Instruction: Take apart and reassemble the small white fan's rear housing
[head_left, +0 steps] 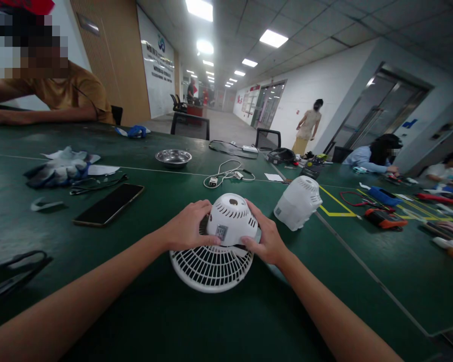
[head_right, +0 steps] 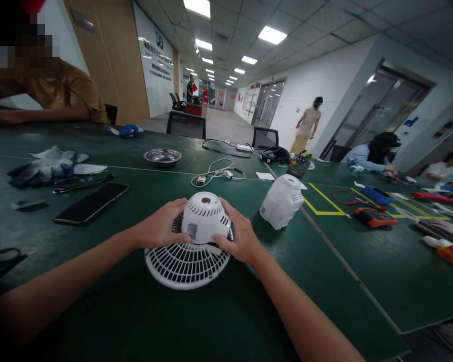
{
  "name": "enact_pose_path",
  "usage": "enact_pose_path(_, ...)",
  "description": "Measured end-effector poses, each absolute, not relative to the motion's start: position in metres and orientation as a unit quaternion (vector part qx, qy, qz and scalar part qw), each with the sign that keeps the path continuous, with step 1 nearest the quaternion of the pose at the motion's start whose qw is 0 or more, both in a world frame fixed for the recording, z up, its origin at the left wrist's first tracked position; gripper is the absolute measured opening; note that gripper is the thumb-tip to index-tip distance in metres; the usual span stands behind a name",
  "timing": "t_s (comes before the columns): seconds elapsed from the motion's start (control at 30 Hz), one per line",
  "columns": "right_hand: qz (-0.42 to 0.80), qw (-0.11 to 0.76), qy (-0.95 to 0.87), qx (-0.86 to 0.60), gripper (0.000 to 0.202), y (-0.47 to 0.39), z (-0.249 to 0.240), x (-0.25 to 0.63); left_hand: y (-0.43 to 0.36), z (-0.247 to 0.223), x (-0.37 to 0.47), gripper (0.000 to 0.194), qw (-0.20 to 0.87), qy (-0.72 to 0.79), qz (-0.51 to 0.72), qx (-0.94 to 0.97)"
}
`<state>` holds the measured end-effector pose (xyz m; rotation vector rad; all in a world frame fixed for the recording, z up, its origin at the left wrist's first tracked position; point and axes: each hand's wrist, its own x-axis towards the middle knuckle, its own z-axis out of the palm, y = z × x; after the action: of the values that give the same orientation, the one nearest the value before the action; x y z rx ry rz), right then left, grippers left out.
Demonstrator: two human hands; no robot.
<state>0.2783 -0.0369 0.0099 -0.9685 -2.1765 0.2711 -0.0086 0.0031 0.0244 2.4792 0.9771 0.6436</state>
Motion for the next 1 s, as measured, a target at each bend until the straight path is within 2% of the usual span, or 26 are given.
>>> enact_pose_path(0.23,0.112,0.317,-0.848,-0.409,0.092,-0.0424,0.0147,0.2791,0.0073,0.0234,-0.0109,0.063,0.241,0.338,0.210,0.885)
enact_pose_path(0.4,0.118,0.317,-0.836,-0.431,0.090,-0.0440,0.0137,0.2766,0.0067,0.0247,-0.0115,0.068,0.255,0.351,0.208,0.877)
enact_pose_path(0.73,0.153,0.322,-0.842,-0.406,0.094,-0.0406,0.0160,0.2775,0.0091,0.0235,-0.0087,0.075,0.212,0.343,0.191,0.895)
enact_pose_path(1.0,0.114,0.321,-0.845,-0.413,0.098,-0.0396,0.0139,0.2750,0.0071,0.0252,-0.0085,0.080,0.192,0.340,0.193,0.900)
